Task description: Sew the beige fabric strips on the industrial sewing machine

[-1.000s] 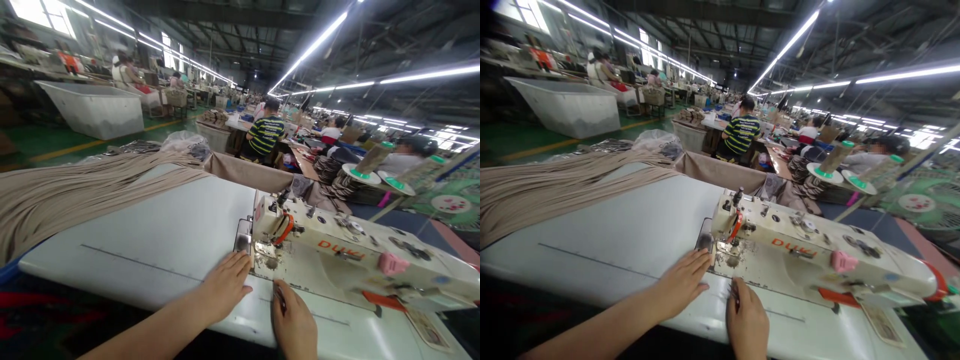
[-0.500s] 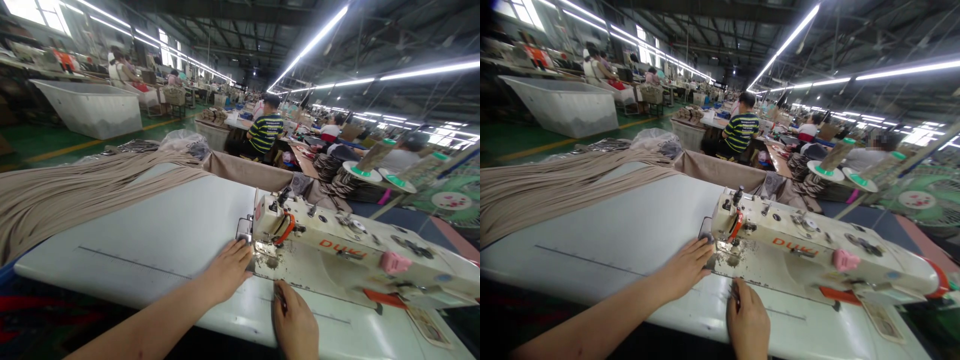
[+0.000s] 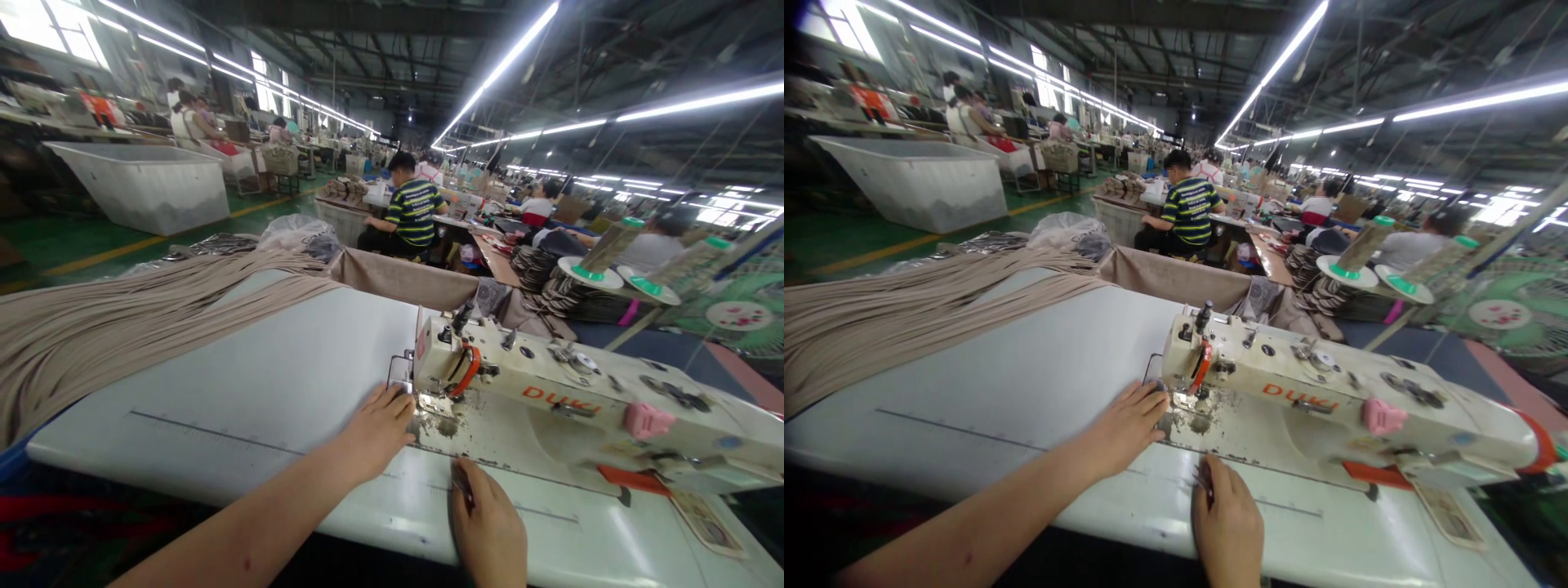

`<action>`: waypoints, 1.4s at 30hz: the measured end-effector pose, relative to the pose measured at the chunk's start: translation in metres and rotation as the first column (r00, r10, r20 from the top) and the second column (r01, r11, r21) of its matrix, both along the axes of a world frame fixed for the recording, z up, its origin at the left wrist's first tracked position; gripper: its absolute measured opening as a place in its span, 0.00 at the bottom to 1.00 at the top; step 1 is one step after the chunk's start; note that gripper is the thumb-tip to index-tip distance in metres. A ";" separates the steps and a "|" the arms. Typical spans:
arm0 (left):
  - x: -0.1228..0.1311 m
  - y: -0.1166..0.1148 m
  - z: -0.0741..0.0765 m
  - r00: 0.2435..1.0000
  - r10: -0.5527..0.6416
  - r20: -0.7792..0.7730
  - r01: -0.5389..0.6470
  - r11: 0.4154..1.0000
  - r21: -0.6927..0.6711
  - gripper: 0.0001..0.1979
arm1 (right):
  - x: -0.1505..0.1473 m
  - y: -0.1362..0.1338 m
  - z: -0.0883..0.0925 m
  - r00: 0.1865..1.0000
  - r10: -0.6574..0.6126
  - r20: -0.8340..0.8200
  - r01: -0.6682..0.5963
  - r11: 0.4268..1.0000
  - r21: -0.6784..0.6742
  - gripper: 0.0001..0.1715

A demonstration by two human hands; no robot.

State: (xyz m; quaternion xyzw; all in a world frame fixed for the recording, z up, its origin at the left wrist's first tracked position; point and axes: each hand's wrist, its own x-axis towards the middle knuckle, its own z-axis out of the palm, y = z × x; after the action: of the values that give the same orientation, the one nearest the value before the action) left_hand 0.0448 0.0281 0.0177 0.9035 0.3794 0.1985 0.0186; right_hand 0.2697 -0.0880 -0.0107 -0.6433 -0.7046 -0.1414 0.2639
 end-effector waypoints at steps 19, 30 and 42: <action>0.003 0.037 0.007 0.993 0.038 0.114 -0.016 0.983 -0.185 0.14 | -0.003 0.000 0.006 1.000 -0.016 0.026 0.015 0.999 0.043 0.16; 0.013 0.100 0.014 0.977 -0.133 0.169 0.167 0.965 -0.204 0.20 | -0.001 0.000 0.004 0.998 -0.005 -0.057 0.007 1.000 0.028 0.16; -0.002 0.097 0.012 0.987 -0.105 0.125 0.130 0.967 -0.219 0.11 | -0.004 -0.002 -0.001 0.992 -0.058 -0.108 0.056 0.998 -0.020 0.18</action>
State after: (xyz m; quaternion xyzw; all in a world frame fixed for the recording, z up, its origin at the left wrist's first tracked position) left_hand 0.0429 0.1250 0.0299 0.9038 0.3436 0.2030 0.1547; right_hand 0.2658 -0.0903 -0.0113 -0.6722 -0.6718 -0.1077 0.2919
